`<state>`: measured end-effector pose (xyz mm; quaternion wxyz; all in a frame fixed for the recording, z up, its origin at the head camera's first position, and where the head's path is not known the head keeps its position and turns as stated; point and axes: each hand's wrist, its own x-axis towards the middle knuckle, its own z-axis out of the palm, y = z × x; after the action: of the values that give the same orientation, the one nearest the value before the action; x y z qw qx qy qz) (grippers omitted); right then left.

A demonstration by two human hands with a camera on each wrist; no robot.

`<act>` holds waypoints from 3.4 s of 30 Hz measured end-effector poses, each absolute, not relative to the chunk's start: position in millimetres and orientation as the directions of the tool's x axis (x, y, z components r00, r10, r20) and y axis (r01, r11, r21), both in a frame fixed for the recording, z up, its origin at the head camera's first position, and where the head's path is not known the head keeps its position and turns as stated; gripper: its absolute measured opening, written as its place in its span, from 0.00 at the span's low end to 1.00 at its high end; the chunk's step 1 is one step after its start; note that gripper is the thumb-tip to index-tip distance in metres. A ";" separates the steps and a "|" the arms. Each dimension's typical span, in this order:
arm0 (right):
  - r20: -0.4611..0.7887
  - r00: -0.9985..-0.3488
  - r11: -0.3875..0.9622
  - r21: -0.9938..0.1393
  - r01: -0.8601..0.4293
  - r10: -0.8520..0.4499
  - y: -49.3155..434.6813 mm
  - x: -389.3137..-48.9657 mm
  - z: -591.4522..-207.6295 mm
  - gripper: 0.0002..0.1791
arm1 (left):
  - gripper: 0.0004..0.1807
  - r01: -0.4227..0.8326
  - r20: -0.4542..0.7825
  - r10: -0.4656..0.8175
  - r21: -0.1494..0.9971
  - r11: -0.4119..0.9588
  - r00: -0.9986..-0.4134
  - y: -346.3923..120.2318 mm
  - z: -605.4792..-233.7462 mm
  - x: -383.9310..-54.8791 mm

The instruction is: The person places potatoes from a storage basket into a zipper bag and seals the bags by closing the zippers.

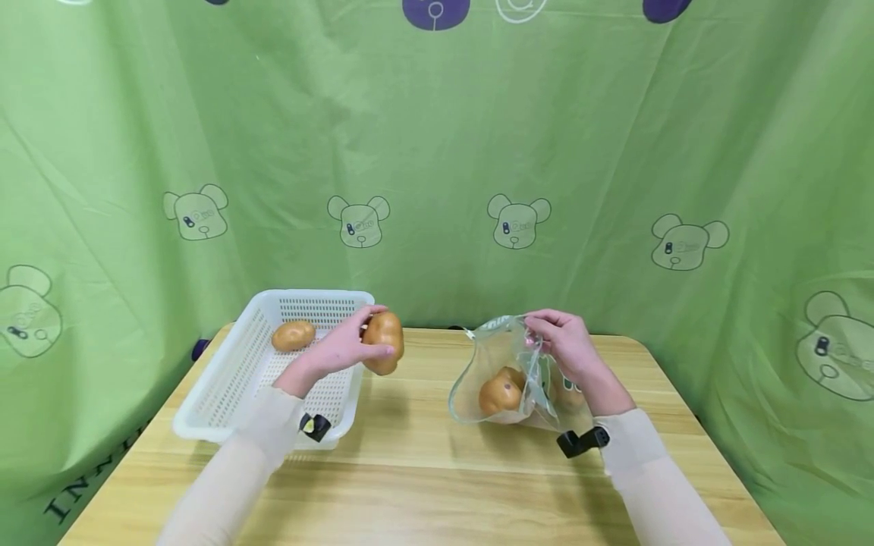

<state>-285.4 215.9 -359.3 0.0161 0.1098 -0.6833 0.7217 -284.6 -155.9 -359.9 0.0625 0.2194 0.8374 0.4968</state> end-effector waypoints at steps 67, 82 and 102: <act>0.191 -0.974 -0.116 -0.977 -0.178 -0.119 213.2 -284.8 -345.9 0.10 | 0.42 0.572 0.329 0.521 0.704 0.422 -0.788 -7.5 -402.3 -254.7; 0.193 -0.970 -0.174 -0.971 -0.166 -0.149 214.8 -283.6 -338.6 0.08 | 0.32 0.590 0.401 0.462 0.702 0.400 -0.791 -11.3 -403.6 -257.6; 0.190 -0.971 -0.203 -0.966 -0.159 -0.144 214.0 -283.3 -340.3 0.08 | 0.25 0.604 0.518 0.364 0.777 0.179 -0.774 -48.3 -393.9 -264.8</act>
<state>-283.3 214.0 -340.3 0.0051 0.1199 -0.6314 0.7661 -264.8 -48.3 -393.9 -0.1079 0.3180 0.7603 0.5561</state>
